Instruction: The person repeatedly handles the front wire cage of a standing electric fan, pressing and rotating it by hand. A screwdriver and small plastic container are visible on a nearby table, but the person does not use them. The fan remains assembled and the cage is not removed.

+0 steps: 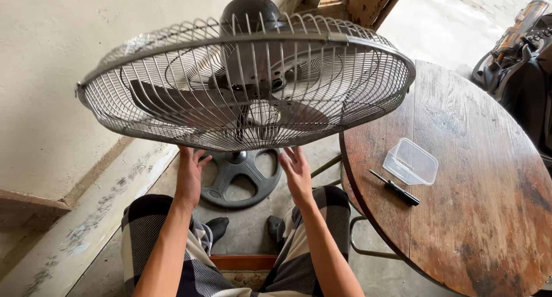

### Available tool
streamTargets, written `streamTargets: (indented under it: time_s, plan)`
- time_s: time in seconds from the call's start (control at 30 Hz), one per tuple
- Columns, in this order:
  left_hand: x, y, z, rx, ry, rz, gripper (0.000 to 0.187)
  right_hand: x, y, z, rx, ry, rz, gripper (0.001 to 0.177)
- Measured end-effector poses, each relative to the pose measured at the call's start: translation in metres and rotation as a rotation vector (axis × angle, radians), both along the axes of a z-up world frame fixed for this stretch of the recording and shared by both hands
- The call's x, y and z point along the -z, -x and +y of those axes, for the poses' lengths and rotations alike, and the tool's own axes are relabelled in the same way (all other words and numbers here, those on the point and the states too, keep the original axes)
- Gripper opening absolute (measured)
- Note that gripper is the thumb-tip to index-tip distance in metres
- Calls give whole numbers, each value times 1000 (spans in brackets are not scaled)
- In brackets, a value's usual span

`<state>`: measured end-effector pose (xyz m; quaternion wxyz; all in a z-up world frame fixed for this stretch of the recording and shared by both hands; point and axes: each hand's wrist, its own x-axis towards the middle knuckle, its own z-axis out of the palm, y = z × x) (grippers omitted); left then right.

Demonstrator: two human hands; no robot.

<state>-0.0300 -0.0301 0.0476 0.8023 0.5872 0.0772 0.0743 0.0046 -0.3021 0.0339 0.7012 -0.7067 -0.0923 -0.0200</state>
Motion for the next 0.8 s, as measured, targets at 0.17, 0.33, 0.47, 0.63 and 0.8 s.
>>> streamTargets:
  time_s: [0.17,0.33,0.47,0.63,0.8]
  plan:
    - [3,13,-8,-38,-21,-41,93,-12,15,5,59,207,-122,86]
    - [-28,38,-23,-127,-163,-75,88,-29,32,6,139,360,-214,81]
    - [-63,63,-39,-219,-331,-97,84,-47,45,9,266,440,-355,65]
    - [-95,86,-57,-349,-645,-245,73,-83,61,0,371,531,-571,57]
    - [-111,94,-73,-425,-989,-536,72,-130,66,-10,451,603,-730,56]
